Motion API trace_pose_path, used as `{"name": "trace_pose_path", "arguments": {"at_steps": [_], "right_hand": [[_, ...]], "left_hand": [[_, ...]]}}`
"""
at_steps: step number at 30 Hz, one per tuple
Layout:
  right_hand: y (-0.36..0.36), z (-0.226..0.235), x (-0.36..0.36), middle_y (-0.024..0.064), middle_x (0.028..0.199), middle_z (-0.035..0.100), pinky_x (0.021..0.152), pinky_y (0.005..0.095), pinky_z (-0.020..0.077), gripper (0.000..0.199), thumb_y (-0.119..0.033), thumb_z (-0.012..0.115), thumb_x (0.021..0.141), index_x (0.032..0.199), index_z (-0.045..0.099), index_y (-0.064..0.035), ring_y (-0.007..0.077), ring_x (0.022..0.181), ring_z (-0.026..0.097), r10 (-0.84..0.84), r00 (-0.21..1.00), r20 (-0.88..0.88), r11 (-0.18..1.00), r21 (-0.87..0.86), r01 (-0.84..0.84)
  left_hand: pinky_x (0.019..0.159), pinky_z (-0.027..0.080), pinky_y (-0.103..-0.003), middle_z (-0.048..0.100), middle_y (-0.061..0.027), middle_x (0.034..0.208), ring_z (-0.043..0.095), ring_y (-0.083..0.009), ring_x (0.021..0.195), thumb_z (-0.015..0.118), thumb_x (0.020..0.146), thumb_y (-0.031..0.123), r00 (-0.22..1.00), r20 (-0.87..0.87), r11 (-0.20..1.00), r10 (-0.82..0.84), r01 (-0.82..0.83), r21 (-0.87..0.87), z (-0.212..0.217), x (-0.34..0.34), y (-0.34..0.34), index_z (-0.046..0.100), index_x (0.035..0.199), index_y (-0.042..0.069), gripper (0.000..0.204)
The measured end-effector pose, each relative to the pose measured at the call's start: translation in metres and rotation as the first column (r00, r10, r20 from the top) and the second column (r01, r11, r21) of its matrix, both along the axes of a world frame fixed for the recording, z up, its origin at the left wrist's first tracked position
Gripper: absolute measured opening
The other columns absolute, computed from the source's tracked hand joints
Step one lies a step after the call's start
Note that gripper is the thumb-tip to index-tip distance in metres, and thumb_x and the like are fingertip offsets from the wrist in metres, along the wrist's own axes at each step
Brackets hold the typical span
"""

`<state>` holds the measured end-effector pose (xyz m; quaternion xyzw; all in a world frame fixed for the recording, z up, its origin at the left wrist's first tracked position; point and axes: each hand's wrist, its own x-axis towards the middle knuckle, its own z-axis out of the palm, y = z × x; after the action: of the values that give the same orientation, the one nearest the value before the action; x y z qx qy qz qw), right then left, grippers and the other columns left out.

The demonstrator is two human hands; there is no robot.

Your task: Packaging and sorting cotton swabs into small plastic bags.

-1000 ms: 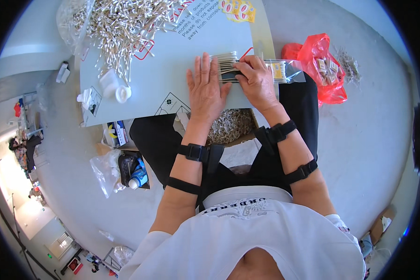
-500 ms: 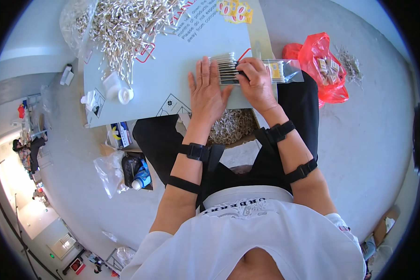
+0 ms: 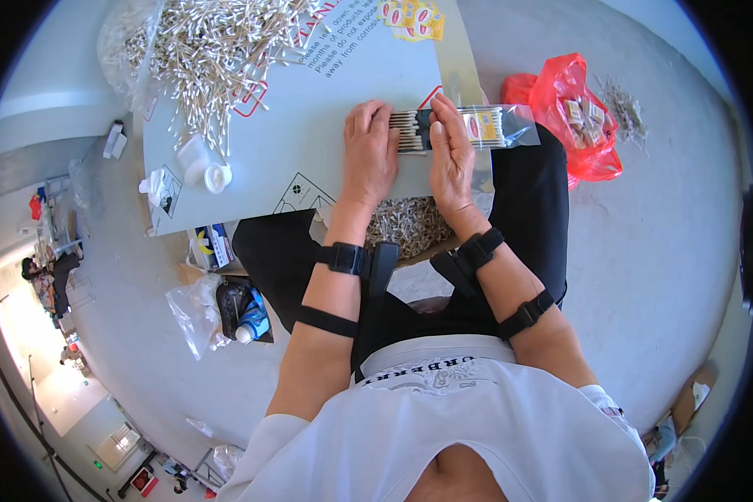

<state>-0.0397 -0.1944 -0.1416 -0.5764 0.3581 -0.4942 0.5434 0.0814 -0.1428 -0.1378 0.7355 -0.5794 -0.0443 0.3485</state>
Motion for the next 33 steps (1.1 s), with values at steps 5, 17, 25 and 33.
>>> {"name": "trace_pose_path", "arguments": {"at_steps": [5, 17, 25, 33], "right_hand": [[-0.005, 0.002, 0.01, 0.0183, 0.14, 0.047, 0.106, 0.0335, 0.0357, 0.03, -0.012, 0.047, 0.101, 0.126, 0.053, 0.0038, 0.0264, 0.13, 0.045, -0.03, 0.999, -0.019, 1.0, -0.006, 0.029], [-0.022, -0.011, 0.019, 0.015, 0.139, 0.049, 0.105, 0.0306, 0.0403, 0.032, -0.014, 0.045, 0.102, 0.127, 0.054, 0.0044, 0.0201, 0.124, 0.049, 0.0, 1.0, 0.005, 1.0, -0.003, 0.0], [-0.029, 0.002, 0.004, 0.0142, 0.137, 0.051, 0.102, 0.0312, 0.0429, 0.03, -0.011, 0.051, 0.099, 0.125, 0.057, 0.0017, 0.0191, 0.121, 0.052, 0.005, 0.995, -0.104, 0.998, -0.067, -0.012], [-0.038, 0.017, -0.033, 0.0094, 0.145, 0.044, 0.117, 0.0452, 0.0226, 0.053, -0.019, 0.066, 0.084, 0.133, 0.05, -0.0069, 0.028, 0.138, 0.036, 0.012, 0.587, -0.81, 0.685, -0.421, -0.595]], "left_hand": [[0.109, 0.033, -0.044, 0.045, -0.0207, 0.135, 0.041, -0.0367, 0.129, 0.047, 0.099, 0.018, 0.937, -0.326, 0.958, 0.126, -0.2, -0.203, 0.001, -0.005, 0.001, 0.048, 0.129, -0.004, 0.038], [0.112, 0.029, -0.039, 0.041, -0.0183, 0.144, 0.037, -0.026, 0.135, 0.041, 0.103, 0.026, 0.595, -0.804, 0.903, -0.004, -0.343, -0.259, -0.01, -0.027, -0.012, 0.041, 0.139, -0.005, 0.047], [0.114, 0.027, -0.04, 0.04, -0.0193, 0.145, 0.037, -0.0286, 0.135, 0.044, 0.101, 0.019, 0.506, -0.86, 0.893, -0.066, -0.354, -0.277, -0.001, -0.006, 0.0, 0.04, 0.14, -0.004, 0.045], [0.117, 0.016, -0.051, 0.027, -0.0158, 0.155, 0.024, -0.0308, 0.144, 0.054, 0.093, 0.039, 0.974, 0.217, 0.956, -0.064, -0.003, 0.294, 0.011, -0.012, 0.015, 0.033, 0.147, 0.007, 0.066]]}}
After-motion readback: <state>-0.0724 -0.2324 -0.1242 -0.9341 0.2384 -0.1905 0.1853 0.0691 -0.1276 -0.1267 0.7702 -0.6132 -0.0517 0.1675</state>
